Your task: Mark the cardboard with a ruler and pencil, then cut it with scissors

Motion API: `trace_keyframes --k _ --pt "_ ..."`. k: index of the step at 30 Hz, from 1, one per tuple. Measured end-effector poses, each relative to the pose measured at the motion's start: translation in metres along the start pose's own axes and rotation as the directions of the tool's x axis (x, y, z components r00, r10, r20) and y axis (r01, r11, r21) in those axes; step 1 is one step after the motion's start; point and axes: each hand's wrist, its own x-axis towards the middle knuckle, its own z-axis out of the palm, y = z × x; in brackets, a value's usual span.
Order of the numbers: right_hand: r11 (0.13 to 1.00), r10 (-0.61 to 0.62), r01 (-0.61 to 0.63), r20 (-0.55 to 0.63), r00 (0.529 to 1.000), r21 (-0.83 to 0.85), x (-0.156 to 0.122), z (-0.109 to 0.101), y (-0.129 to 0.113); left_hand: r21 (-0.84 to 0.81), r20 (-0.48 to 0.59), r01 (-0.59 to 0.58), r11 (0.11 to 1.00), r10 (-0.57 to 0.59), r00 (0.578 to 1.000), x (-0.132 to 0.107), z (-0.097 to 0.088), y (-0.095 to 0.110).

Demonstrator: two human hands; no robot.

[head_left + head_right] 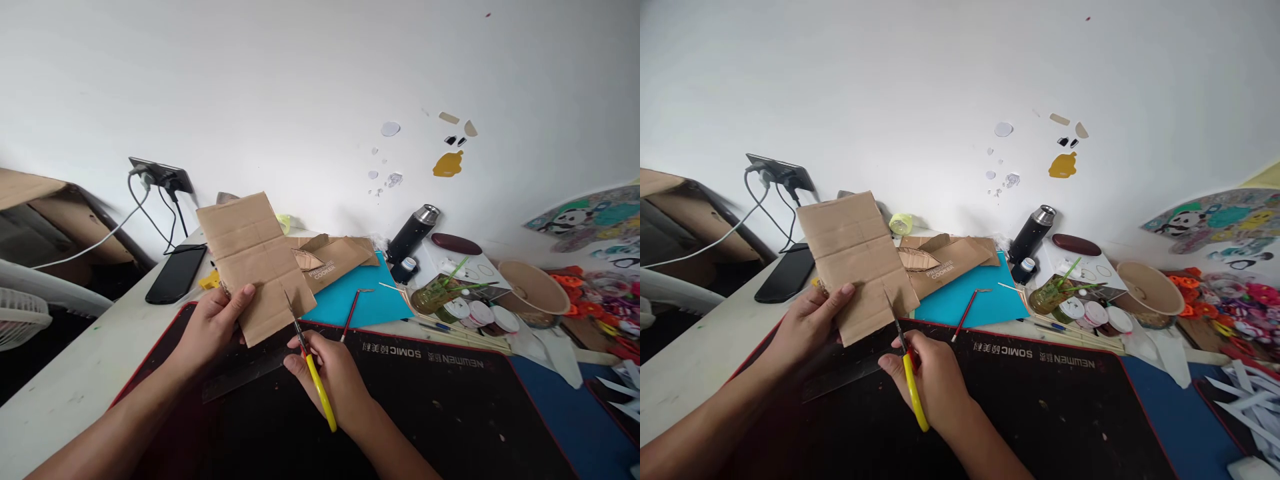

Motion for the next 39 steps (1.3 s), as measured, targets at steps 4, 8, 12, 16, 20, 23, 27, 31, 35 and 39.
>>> trace_keyframes --k 4,8,12,16,20,23,27,31,35,39 --pt "0.999 -0.019 0.018 -0.022 1.0 -0.029 0.0 -0.001 -0.002 0.042 0.033 -0.017 0.999 0.015 0.999 0.0 0.002 0.001" --pt "0.999 -0.004 0.003 -0.013 1.0 -0.043 0.0 -0.003 -0.006 0.066 0.023 0.0 0.998 -0.002 1.0 0.002 0.004 -0.004" --pt "0.999 0.018 -0.018 -0.009 1.0 -0.033 0.0 -0.004 -0.01 0.093 -0.004 0.011 0.996 -0.011 1.0 0.003 0.003 -0.01" --pt "0.998 0.017 -0.019 -0.026 1.0 -0.059 0.001 -0.003 -0.009 0.057 0.009 0.029 0.998 -0.03 1.0 0.003 0.003 -0.01" --pt "0.994 0.022 -0.025 -0.03 0.999 -0.107 0.002 -0.002 -0.006 0.043 0.013 0.039 0.998 -0.039 0.999 0.003 0.004 -0.006" --pt "0.988 0.008 -0.013 -0.04 0.999 -0.151 0.0 -0.001 -0.005 0.047 -0.015 0.036 0.998 -0.035 0.999 0.003 0.005 -0.006" --pt "0.98 0.011 -0.02 -0.044 0.999 -0.199 0.0 0.001 -0.003 0.01 -0.029 0.038 0.999 -0.038 0.999 0.002 0.007 -0.011" --pt "0.98 -0.001 -0.01 -0.056 0.998 -0.2 0.002 0.002 -0.002 -0.021 -0.022 0.055 0.998 -0.055 0.998 0.002 0.008 -0.012" --pt "0.991 -0.017 0.012 -0.039 0.999 -0.137 0.002 0.001 -0.001 -0.026 -0.013 0.04 0.999 -0.04 0.999 0.001 0.009 -0.006" --pt "0.997 -0.016 0.015 -0.017 1.0 -0.07 0.002 -0.001 -0.003 0.012 -0.002 0.022 1.0 -0.022 1.0 -0.001 0.01 0.001"
